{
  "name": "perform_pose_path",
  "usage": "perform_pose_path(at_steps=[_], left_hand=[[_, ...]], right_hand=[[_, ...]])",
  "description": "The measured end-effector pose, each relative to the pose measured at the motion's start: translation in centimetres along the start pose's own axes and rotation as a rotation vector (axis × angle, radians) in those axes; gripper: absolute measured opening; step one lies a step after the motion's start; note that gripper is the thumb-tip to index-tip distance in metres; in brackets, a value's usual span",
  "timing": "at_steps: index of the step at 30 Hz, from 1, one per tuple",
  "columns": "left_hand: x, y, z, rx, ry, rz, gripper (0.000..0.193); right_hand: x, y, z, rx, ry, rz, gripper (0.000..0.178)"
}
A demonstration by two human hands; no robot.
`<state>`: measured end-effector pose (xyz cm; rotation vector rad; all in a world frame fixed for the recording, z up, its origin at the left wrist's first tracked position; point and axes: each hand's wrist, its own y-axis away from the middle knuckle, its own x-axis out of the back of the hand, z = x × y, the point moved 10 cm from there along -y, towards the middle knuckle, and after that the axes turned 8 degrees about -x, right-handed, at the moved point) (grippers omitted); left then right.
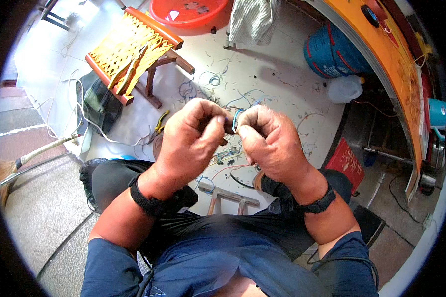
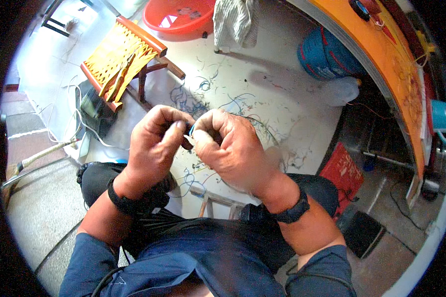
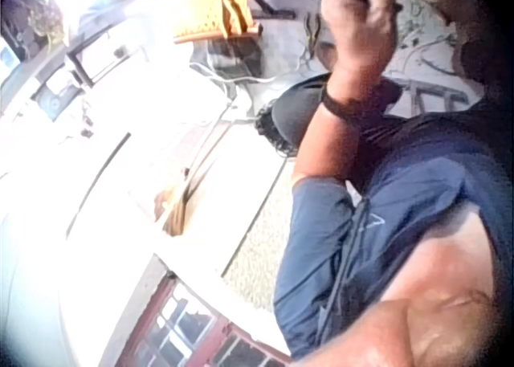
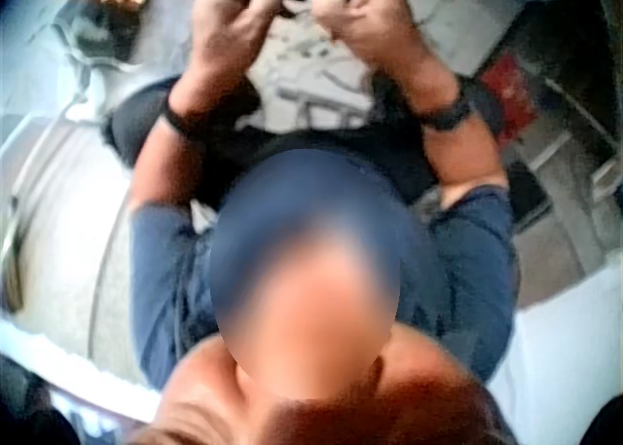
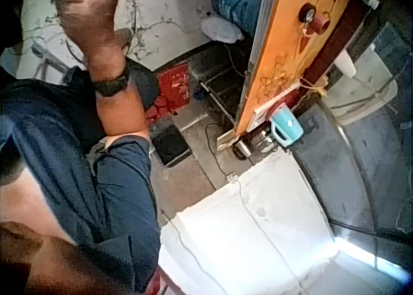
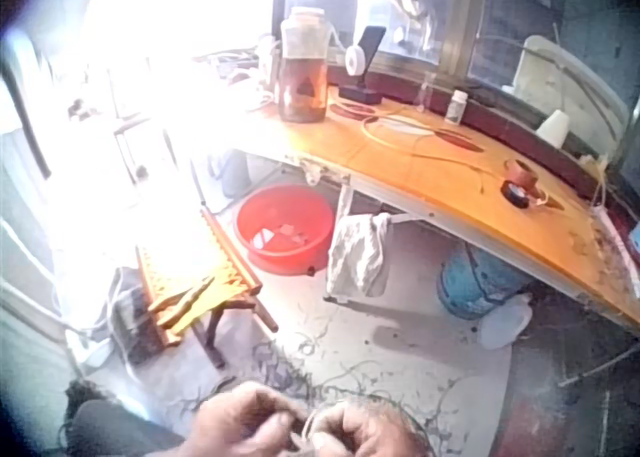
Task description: The person strips the outer insulation from a blue and white electrical cord using pliers, then twists the exposed inner wires together by hand. They insert the wires into a three-prong plug and secure them using the pliers.
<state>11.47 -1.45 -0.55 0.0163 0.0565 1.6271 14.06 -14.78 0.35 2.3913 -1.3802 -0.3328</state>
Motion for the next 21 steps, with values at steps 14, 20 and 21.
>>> perform_pose_path(at_steps=[14,20,21], left_hand=[[-1.4,-0.4,4.6,-0.431,-0.221,-0.17,0.023],[-1.7,0.0,2.7,-0.271,-0.111,-0.246,0.007],[-1.6,0.0,2.6,-0.262,-0.112,-0.246,0.006]], right_hand=[[0.1,0.1,1.3,-0.135,-0.367,-0.153,0.012],[0.5,0.2,1.1,-0.1,-0.306,-0.117,0.012],[0.7,0.2,0.9,-0.07,-0.274,-0.092,0.012]])
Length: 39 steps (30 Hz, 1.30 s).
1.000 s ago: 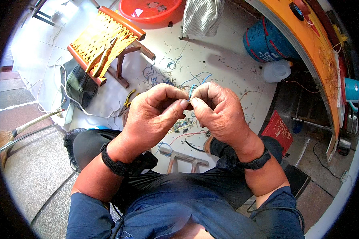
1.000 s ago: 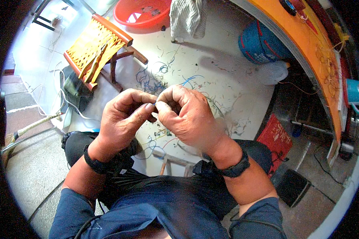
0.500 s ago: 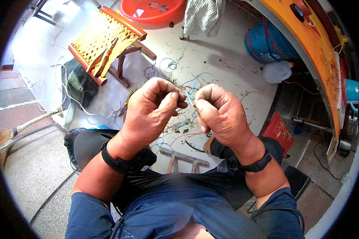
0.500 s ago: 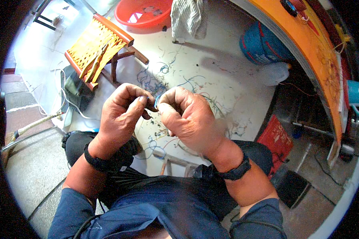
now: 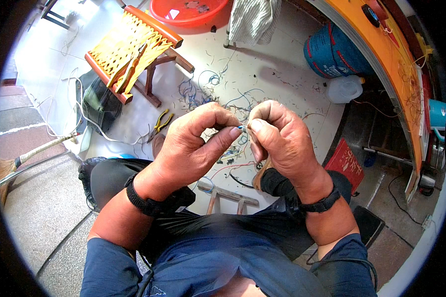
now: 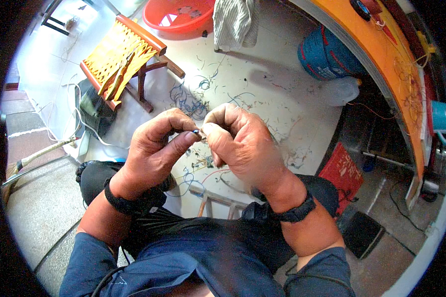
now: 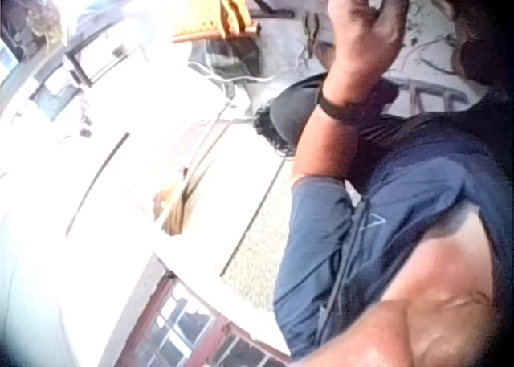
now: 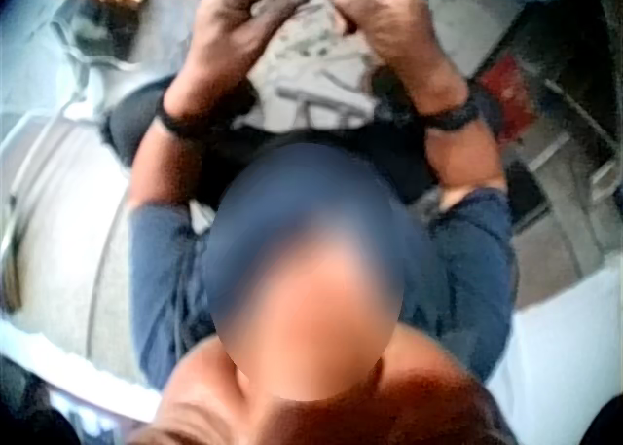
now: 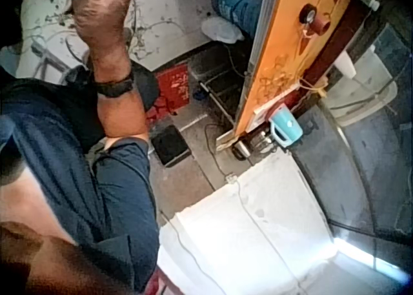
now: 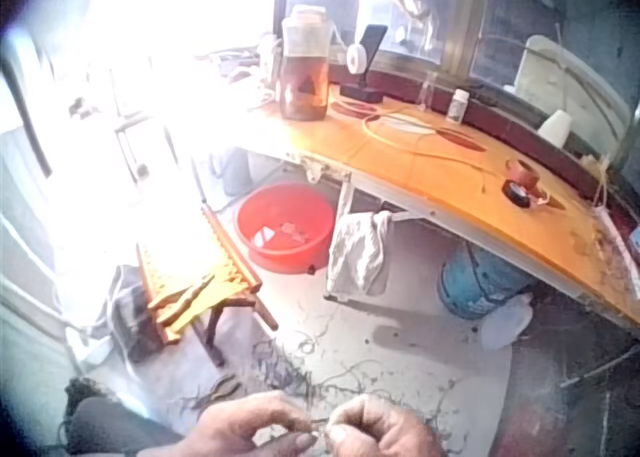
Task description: The person strips the outer insulation from a blue and white electrical cord using pliers, then twists the exposed inner wires together by hand. They insert the wires into a three-prong plug and secure them using the pliers.
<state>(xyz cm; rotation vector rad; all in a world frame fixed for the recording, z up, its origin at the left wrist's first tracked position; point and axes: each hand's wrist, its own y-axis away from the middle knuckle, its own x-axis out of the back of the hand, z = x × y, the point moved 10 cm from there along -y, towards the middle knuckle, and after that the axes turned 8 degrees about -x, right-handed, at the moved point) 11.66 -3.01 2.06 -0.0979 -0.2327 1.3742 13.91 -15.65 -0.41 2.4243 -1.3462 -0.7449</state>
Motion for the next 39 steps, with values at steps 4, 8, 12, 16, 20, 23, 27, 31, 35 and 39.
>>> perform_pose_path(at_steps=[4,8,12,16,20,23,27,31,35,39], left_hand=[[0.0,-0.1,0.2,0.031,-0.022,-0.004,0.005],[0.1,0.0,0.2,0.039,-0.047,-0.007,0.005],[0.1,0.0,0.1,0.039,-0.069,-0.033,0.005],[0.3,-0.2,0.6,-0.023,-0.14,-0.053,0.004],[0.4,-0.3,0.8,-0.065,-0.157,-0.026,0.007],[0.9,-0.8,1.8,-0.163,-0.228,0.037,0.012],[1.1,-0.9,3.4,-0.25,-0.446,0.054,0.017],[0.7,-0.7,2.6,-0.183,-0.302,0.017,0.014],[0.1,0.2,0.9,0.01,-0.096,-0.002,0.011],[0.1,0.5,-0.1,0.107,-0.044,-0.001,0.012]], right_hand=[[0.4,0.9,-3.0,0.392,0.354,0.152,0.015],[-1.5,2.3,-5.9,0.582,0.694,0.142,0.023],[-1.6,2.8,-6.2,0.751,0.843,0.141,0.022],[-2.2,3.0,-6.5,0.79,0.869,0.128,0.013],[-1.7,2.3,-5.5,0.622,0.809,0.098,0.012],[-1.3,1.7,-4.4,0.481,0.698,0.066,0.013],[-0.2,1.0,-2.8,0.261,0.453,0.09,0.007],[-0.1,0.8,-2.6,0.239,0.393,0.107,0.006],[0.0,0.8,-2.4,0.257,0.436,0.128,0.006],[-0.2,0.9,-2.6,0.295,0.485,0.147,0.005]])
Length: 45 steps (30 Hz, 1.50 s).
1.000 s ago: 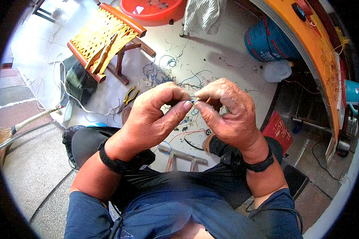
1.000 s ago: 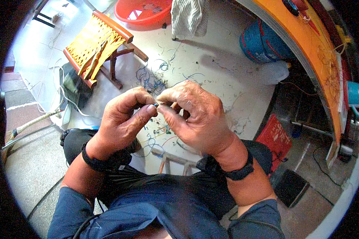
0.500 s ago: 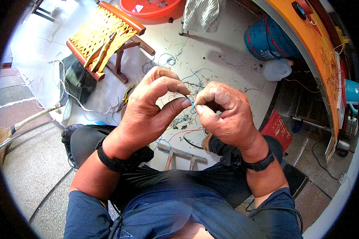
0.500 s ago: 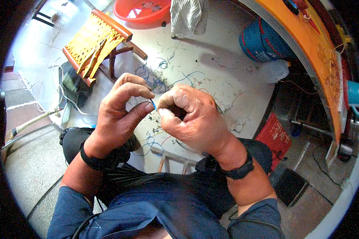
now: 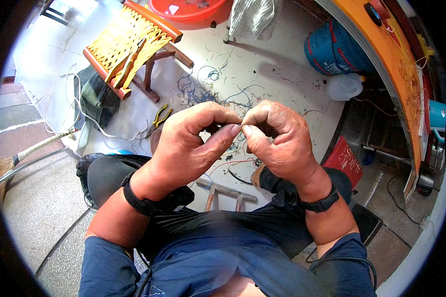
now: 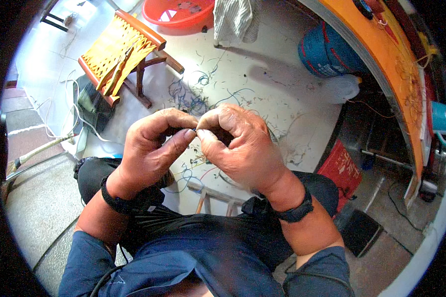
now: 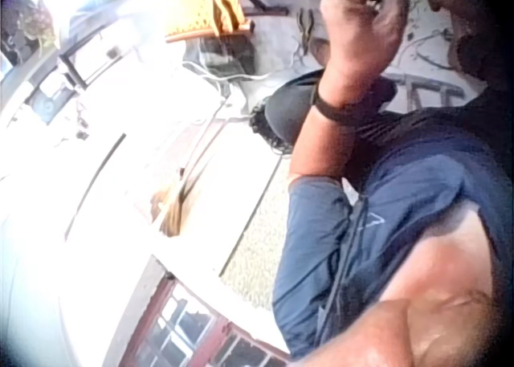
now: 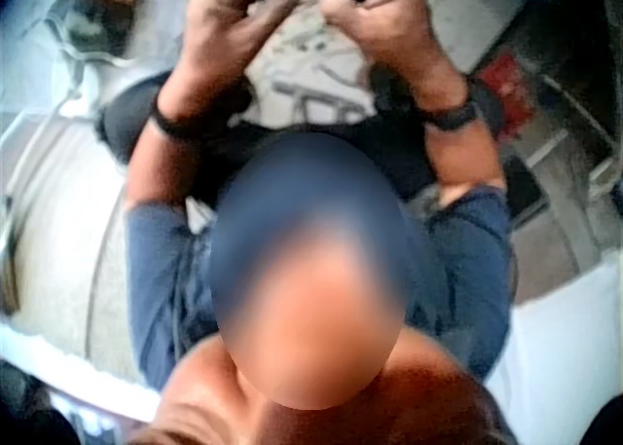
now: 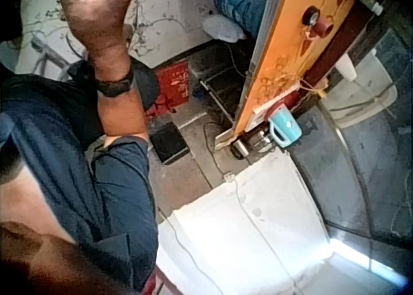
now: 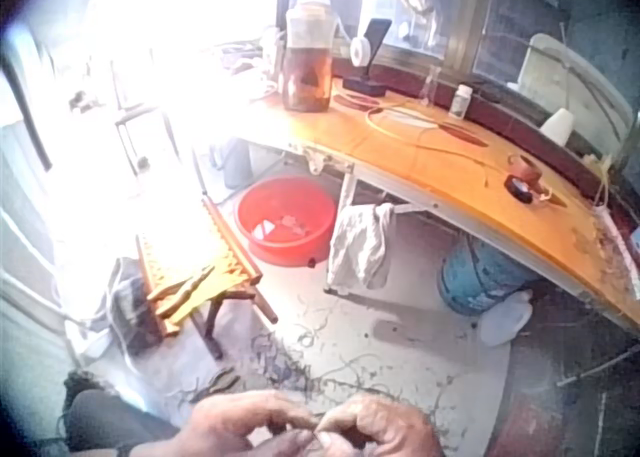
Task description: The person strips the outer insulation from a blue and white electrical cord using pliers, then twists the exposed inner wires together by hand. They insert the wires into a three-prong plug and secure them using the pliers.
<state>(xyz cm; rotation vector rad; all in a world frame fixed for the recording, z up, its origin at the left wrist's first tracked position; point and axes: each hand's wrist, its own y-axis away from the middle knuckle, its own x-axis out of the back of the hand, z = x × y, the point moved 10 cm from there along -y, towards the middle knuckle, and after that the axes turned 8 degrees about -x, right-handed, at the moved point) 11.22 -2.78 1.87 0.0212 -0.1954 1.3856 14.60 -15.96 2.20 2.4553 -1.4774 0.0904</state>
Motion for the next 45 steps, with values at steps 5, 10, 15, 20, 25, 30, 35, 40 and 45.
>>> perform_pose_path(at_steps=[5,10,15,20,25,30,35,40,45], left_hand=[[0.3,0.1,-0.2,0.016,-0.073,0.044,0.014],[0.4,0.3,-0.3,0.012,-0.122,0.112,0.014],[0.1,0.9,-2.1,0.205,0.216,0.154,0.011],[0.1,0.5,-1.9,0.178,0.358,0.154,0.013],[1.0,-0.2,-0.1,-0.15,-0.009,0.126,0.018],[-0.5,-0.2,-0.1,-0.073,0.059,-0.01,0.019],[-0.8,0.2,-0.9,0.021,0.281,0.035,0.015],[-0.3,0.0,-0.8,0.095,0.035,-0.011,0.007],[-0.3,-0.1,-1.1,0.171,0.072,-0.046,0.003]], right_hand=[[-0.3,0.2,-1.6,0.222,0.187,0.038,0.007],[-0.8,0.5,-2.2,0.273,0.231,0.051,0.008],[-0.7,0.4,-1.6,0.211,0.137,0.054,0.009],[-0.5,0.4,-0.2,0.102,0.008,0.037,0.008],[-0.3,0.2,0.5,0.032,-0.159,0.042,0.005],[0.0,0.3,0.9,-0.084,-0.149,0.03,0.004],[0.3,0.3,0.5,-0.031,-0.001,0.035,0.006],[0.6,0.6,-2.6,0.289,0.408,0.102,0.012],[0.2,0.7,-3.5,0.388,0.468,0.093,0.015]])
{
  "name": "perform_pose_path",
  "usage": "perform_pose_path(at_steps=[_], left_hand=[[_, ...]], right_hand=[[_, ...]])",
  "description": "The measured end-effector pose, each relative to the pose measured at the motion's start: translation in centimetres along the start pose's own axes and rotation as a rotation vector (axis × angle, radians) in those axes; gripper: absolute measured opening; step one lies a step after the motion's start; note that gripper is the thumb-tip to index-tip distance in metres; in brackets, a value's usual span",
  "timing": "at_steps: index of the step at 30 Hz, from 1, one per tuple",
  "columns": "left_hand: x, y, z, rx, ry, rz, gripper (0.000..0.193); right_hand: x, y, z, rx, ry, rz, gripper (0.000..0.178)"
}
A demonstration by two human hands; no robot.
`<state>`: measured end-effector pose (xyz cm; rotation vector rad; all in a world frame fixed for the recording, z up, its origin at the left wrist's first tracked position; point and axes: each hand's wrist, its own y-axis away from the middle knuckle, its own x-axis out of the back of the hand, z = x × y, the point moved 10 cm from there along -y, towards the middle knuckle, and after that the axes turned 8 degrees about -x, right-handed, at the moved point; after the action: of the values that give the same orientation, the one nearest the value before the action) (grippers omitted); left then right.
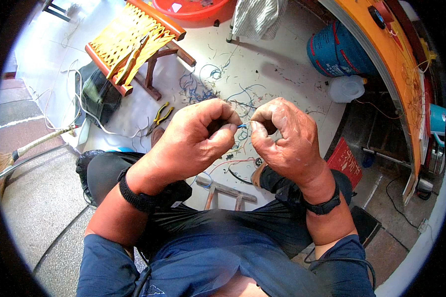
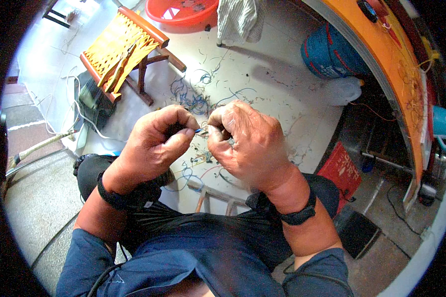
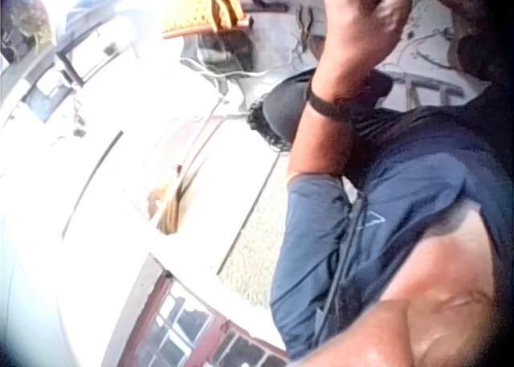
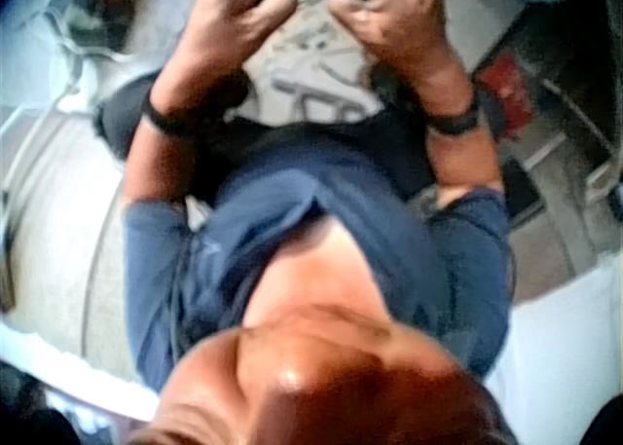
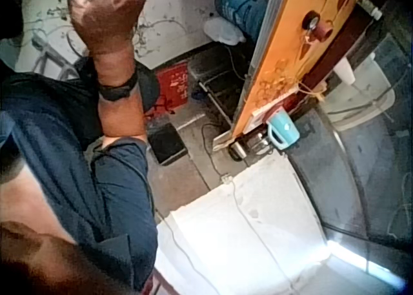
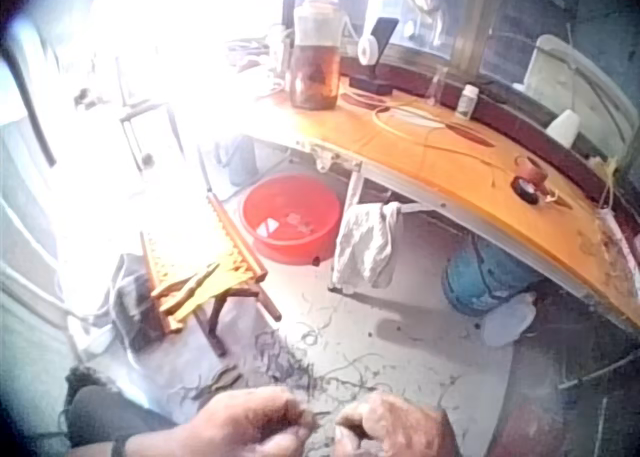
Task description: The person strips the outer insulation from a blue and white electrical cord using pliers, then twists the exposed inner wires together by hand. They insert the wires into a three-prong plug and secure them using the pliers.
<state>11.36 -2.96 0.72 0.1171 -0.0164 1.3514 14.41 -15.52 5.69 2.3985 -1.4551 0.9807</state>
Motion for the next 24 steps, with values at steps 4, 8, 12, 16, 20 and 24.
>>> perform_pose_path(at_steps=[4,8,12,16,20,24], left_hand=[[-0.4,0.1,-0.3,0.004,0.026,-0.02,0.001],[-0.6,0.3,-1.0,0.145,0.15,-0.027,0.002],[0.1,0.1,-0.4,0.038,0.078,-0.011,0.008],[1.1,-0.5,2.6,-0.322,-0.319,-0.033,0.014],[1.1,-0.2,5.0,-0.617,-0.511,0.041,0.018],[1.0,-0.1,5.8,-0.669,-0.604,0.089,0.02]], right_hand=[[-0.1,0.1,-0.3,-0.035,-0.132,-0.011,0.018],[-0.2,0.2,-0.5,0.052,-0.086,-0.05,0.019],[-0.3,0.2,-0.5,0.076,-0.046,-0.066,0.016],[-1.3,0.3,0.4,-0.027,-0.059,-0.191,0.012],[-2.6,0.8,1.7,-0.243,-0.291,-0.301,0.011],[-4.2,2.0,2.9,-0.556,-0.638,-0.348,0.011]])
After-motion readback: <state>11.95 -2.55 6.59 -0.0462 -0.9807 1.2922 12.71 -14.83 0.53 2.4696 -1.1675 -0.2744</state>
